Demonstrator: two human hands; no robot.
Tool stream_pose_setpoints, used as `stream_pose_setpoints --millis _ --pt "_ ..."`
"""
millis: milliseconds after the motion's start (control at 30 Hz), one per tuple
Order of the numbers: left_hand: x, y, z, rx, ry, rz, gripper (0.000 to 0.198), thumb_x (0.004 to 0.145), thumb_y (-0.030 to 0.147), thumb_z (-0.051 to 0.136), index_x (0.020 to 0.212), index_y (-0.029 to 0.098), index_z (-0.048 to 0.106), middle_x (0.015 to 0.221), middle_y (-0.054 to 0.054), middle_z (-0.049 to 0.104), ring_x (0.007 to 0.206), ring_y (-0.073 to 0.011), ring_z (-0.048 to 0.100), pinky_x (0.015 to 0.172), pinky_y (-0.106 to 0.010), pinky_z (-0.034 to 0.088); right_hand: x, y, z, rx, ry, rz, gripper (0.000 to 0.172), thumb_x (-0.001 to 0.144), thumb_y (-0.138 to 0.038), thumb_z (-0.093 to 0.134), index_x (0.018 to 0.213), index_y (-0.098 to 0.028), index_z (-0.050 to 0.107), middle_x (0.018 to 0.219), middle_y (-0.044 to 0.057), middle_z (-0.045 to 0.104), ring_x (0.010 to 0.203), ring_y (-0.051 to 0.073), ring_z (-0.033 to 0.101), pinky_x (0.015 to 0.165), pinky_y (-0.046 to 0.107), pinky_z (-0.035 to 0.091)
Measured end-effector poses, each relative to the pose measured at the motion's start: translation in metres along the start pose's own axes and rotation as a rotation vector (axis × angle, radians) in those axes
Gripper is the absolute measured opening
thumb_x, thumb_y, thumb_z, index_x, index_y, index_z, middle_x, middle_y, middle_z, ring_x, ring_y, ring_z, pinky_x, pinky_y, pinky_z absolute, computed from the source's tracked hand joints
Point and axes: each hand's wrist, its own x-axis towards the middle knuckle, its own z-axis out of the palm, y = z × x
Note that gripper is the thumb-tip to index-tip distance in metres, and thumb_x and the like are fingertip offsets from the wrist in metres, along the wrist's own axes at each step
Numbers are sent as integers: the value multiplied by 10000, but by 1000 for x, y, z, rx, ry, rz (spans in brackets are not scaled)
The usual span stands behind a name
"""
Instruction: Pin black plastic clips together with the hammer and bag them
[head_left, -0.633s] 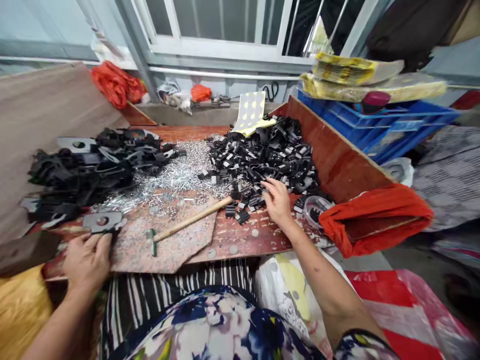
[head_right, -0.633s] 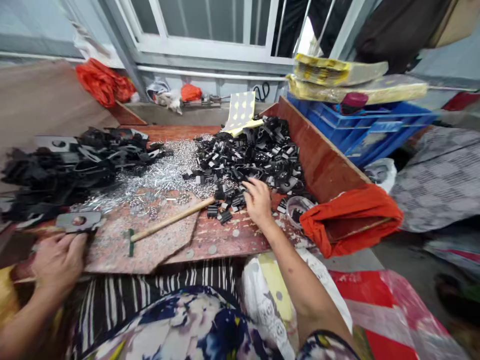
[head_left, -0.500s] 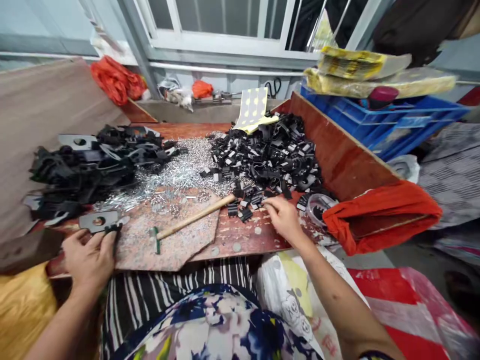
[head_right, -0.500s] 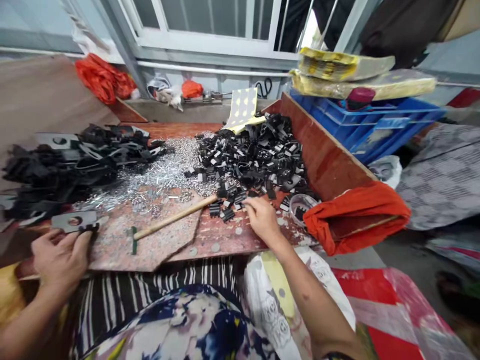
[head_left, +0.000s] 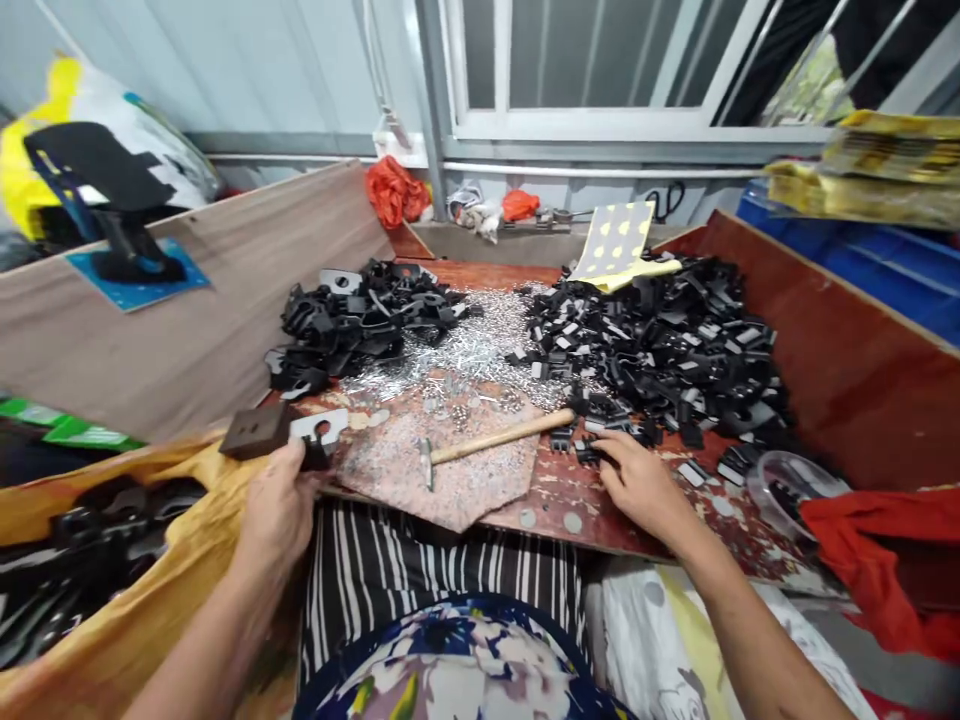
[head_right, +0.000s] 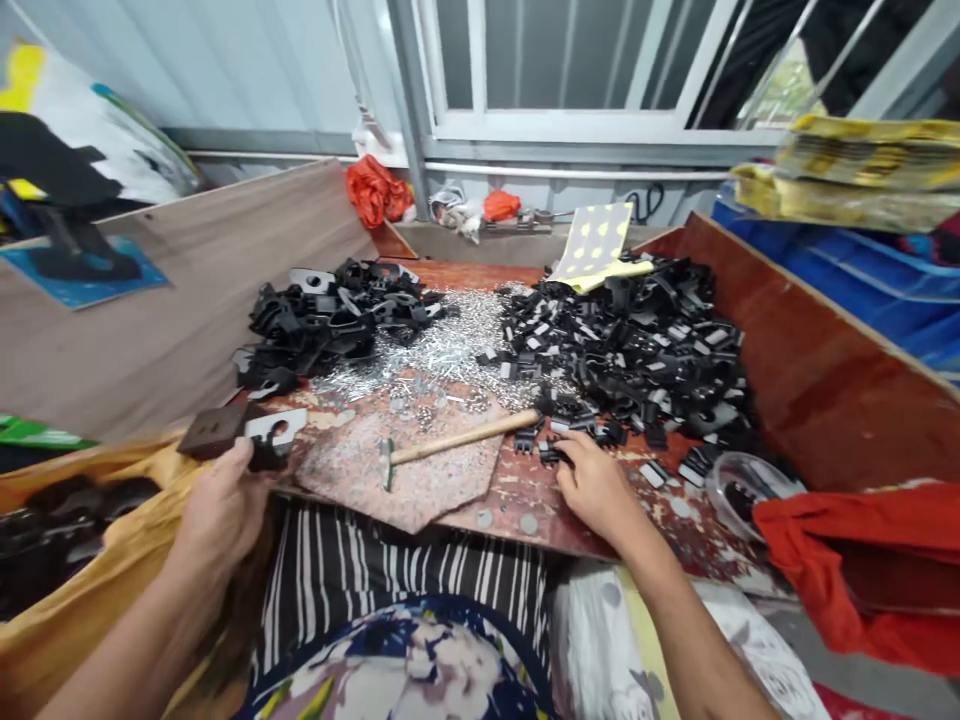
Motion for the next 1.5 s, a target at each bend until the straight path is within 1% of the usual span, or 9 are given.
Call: stream_pose_setpoints --millis 133,300,367,567,767,900,1033,1233,1500 --pt "-1 39 -11 -511 -59 -320 113 910 296 657 957 201 699 999 -59 739 835 -210 659 655 -305 565 8 1 9 -150 42 140 253 949 -419 520 858 -210 630 907 82 680 805 230 659 752 366 530" --pt "13 65 -37 -621 65 -21 117 927 277 659 864 201 723 881 -24 751 802 -172 649 665 -248 566 5 -2 19 -268 84 169 272 923 -321 465 1065 -191 657 946 97 735 807 237 702 703 351 538" --pt "8 58 -40 -499 -66 -47 145 864 315 753 903 176 750 903 -49 748 843 -189 649 674 -249 568 0 -8 18 -356 55 124 345 920 -239 438 1179 -171 654 997 115 757 836 238 721 722 345 550" --pt "-40 18 -13 -292 -373 -438 332 713 429 896 821 141 768 789 -43 660 651 -124 532 553 -211 495 1 -28 15 -561 -24 70 346 951 -232 479 1239 -152 653 899 105 763 792 237 728 653 309 541" --pt "-59 4 -4 -220 -541 -472 345 769 487 836 826 151 781 799 -38 582 645 -103 433 529 -187 422 19 -26 14 -625 -100 182 278 872 -122 497 1043 -148 716 786 91 750 679 212 710 572 276 486" --pt "-61 4 1 -187 -607 -476 322 755 481 837 797 166 792 845 -50 573 692 -130 455 542 -209 456 27 -34 -8 -453 87 234 300 907 -211 479 1018 -185 756 813 91 766 708 231 714 698 347 559" --pt "-65 19 27 -209 -698 -437 272 731 428 859 777 167 799 980 -70 579 729 -130 492 557 -210 491 43 -98 -19 -42 407 92 252 925 -252 567 1095 -250 755 1010 77 776 940 251 716 1107 549 454" --pt "-68 38 66 -336 -702 -397 251 742 413 854 823 180 808 1012 -52 544 767 -132 555 600 -226 560 75 -198 19 432 236 -109 203 926 -191 589 987 -299 751 843 -15 749 829 201 691 1199 652 300" --pt "-63 35 65 -343 -691 -377 251 794 409 824 841 165 786 940 -24 577 640 -84 601 579 -209 536 76 -210 38 556 262 -125 294 915 -126 549 1037 -299 754 858 -13 751 833 193 679 1210 611 279"
